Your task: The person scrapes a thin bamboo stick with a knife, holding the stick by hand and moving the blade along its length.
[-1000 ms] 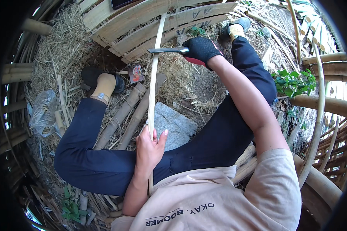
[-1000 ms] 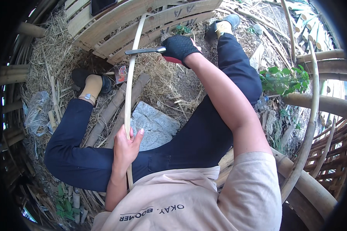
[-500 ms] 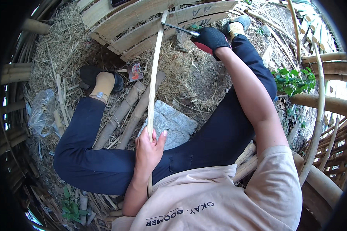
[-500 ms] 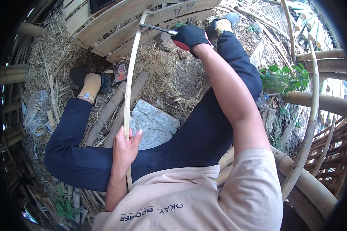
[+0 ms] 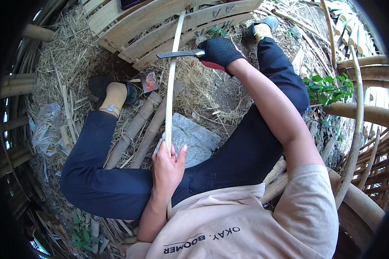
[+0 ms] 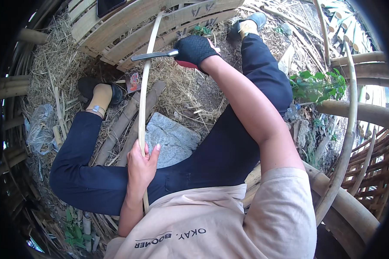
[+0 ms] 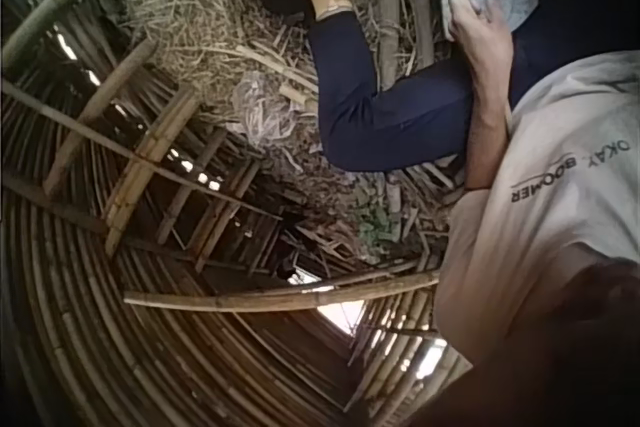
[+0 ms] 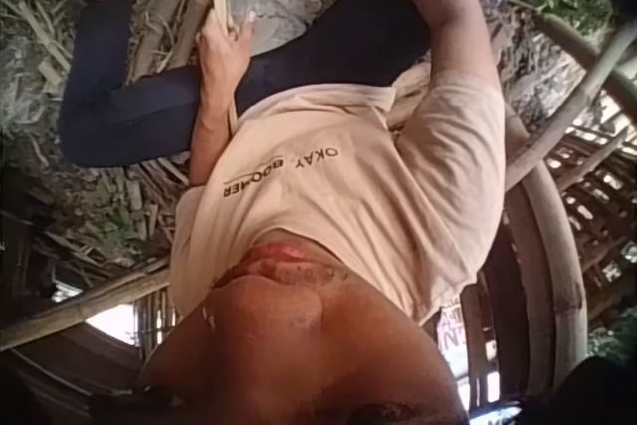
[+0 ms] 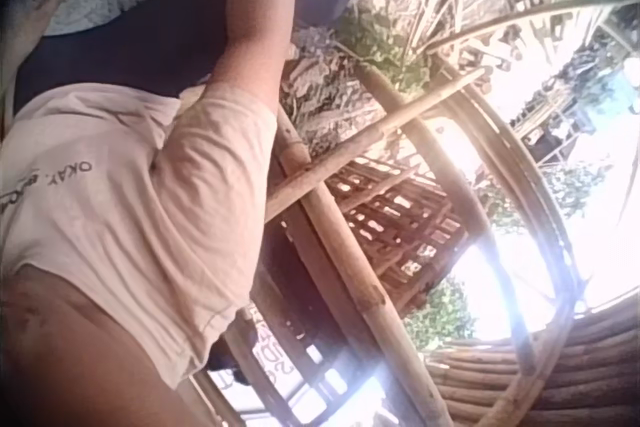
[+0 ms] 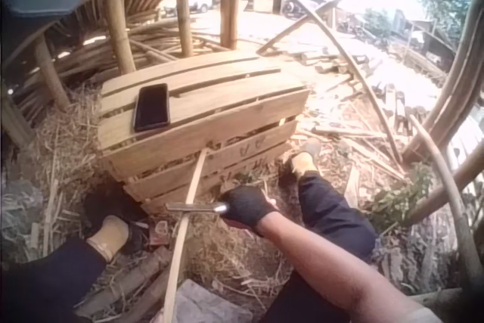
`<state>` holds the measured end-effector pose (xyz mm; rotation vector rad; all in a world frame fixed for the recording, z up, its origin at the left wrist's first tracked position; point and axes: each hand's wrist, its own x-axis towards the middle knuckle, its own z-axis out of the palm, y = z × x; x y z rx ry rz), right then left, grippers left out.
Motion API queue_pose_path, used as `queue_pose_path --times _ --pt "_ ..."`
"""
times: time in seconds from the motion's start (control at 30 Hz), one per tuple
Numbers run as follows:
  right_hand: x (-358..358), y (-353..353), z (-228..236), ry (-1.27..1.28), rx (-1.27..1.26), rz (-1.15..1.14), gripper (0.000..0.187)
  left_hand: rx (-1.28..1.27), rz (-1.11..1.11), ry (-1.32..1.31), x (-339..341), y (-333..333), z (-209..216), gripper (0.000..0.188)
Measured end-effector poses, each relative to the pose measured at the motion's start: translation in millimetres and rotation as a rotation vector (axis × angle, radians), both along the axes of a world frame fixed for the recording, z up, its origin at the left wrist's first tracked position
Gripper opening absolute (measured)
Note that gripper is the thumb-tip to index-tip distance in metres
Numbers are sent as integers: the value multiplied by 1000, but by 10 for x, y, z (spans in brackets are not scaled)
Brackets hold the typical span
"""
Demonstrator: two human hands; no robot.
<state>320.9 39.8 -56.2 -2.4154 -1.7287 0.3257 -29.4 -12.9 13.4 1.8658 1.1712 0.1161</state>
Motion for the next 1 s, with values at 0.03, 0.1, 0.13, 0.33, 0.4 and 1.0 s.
queue_pose_path --times 0.03,0.1,0.13,0.33,0.4,1.0 --pt "0 6 -9 -3 10 3 25 15 -2 -14 -4 -1 -12 35" --pt "-7 0 -30 -9 31 11 25 45 -6 -41 -17 -3 -47 36" --pt "-6 4 -12 -19 17 1 27 46 -8 -46 -18 -4 -45 36" --pt "135 15 23 -22 32 -110 30 5 2 -40 -18 -19 -28 35" --pt "164 27 16 -30 20 -133 30 13 -3 -52 -17 -10 -42 35" --pt "659 -187 72 -52 -5 -298 38 45 -16 -2 -132 47 43 32"
